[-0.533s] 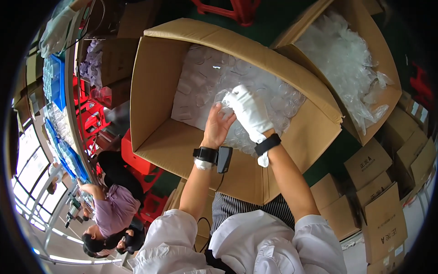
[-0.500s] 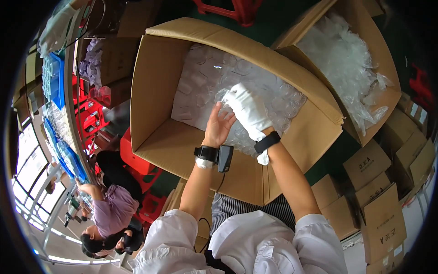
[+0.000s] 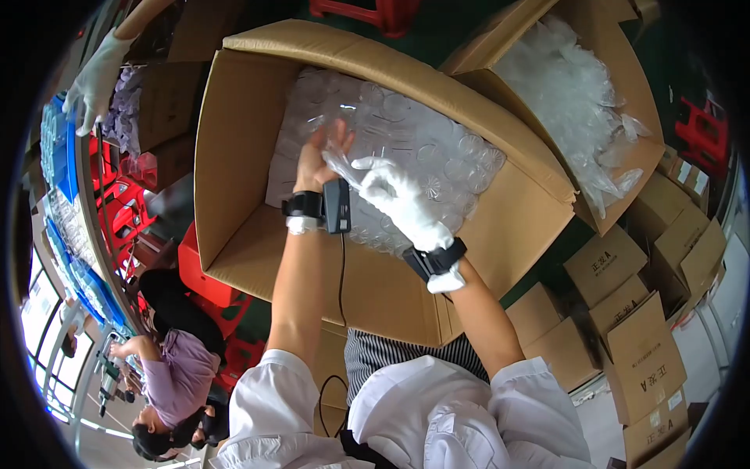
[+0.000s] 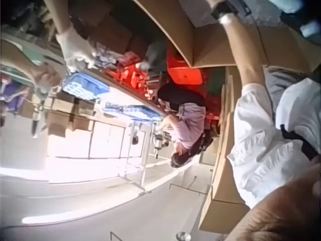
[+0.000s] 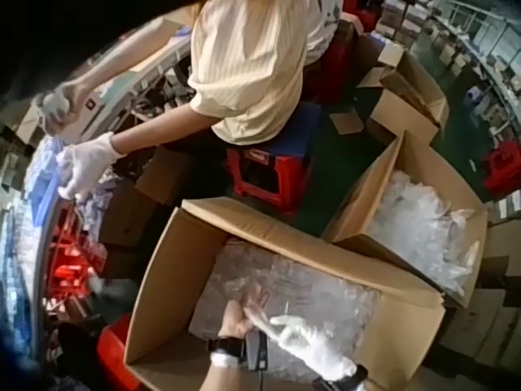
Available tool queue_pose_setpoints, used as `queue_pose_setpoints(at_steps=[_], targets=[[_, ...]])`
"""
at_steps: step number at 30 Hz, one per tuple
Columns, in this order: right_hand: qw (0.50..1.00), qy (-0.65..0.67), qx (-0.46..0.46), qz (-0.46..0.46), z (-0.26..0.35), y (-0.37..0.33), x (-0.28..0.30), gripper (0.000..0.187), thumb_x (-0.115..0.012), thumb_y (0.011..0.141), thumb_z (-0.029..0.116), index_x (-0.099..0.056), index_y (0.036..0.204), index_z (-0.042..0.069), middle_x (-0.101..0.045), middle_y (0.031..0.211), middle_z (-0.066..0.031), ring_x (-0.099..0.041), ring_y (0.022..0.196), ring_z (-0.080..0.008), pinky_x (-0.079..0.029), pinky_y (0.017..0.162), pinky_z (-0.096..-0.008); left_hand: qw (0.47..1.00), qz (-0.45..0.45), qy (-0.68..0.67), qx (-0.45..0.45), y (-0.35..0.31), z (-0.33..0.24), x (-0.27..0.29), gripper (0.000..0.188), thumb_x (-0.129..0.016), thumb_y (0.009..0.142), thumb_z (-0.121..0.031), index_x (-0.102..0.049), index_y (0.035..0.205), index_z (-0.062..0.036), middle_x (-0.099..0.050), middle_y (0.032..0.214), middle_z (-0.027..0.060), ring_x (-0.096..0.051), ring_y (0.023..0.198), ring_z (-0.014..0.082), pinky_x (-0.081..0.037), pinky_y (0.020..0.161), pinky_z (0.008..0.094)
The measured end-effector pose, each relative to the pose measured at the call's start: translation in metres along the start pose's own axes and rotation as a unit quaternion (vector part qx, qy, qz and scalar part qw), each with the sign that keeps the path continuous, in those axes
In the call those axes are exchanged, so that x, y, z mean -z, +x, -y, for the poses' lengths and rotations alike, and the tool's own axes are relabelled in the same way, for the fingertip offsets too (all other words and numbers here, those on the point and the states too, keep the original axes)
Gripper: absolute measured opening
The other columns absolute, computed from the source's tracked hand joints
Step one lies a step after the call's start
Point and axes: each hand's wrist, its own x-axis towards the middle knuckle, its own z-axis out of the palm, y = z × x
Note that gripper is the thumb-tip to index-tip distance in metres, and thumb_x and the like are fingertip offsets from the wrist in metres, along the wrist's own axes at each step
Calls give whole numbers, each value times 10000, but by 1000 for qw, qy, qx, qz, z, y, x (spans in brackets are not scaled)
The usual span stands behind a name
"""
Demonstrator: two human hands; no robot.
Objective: The person picks up plastic cups from a table and places them into a cardboard box. They then take plastic bags from another box, insert a cup into each bag by hand, and place the bagged cups back into the cardboard box.
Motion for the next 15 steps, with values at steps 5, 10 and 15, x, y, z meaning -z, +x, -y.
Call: queue_pose_setpoints(at_steps=[5, 10, 15], targets=[[964, 176, -110, -167, 40, -38, 61, 102, -489, 883, 75, -481, 979, 38, -556, 769, -69, -552, 663, -165, -466, 613, -287, 933, 21, 289, -212, -1, 24, -7, 258, -483, 873, -179, -543, 1050, 0, -614, 1001, 114, -595, 876, 267, -472, 798, 353], [893, -371, -37, -253, 67, -51, 103, 218, -601, 810, 61, -535, 1017, 65, -488, 650, -16, -486, 581, -106, -425, 557, -240, 481, 156, 792, -342, 24, 100, -1, 313, -602, 761, -204, -544, 1028, -50, -607, 937, 200, -584, 898, 344, -456, 760, 379], [875, -441, -153, -132, 77, -65, 121, 339, -671, 741, 75, -557, 1061, 82, -513, 615, -51, -504, 546, -156, -434, 540, -300, 380, -43, 899, -212, 36, 167, -29, 495, -605, 739, -347, -450, 1124, -78, -608, 927, 194, -574, 912, 343, -436, 747, 425]])
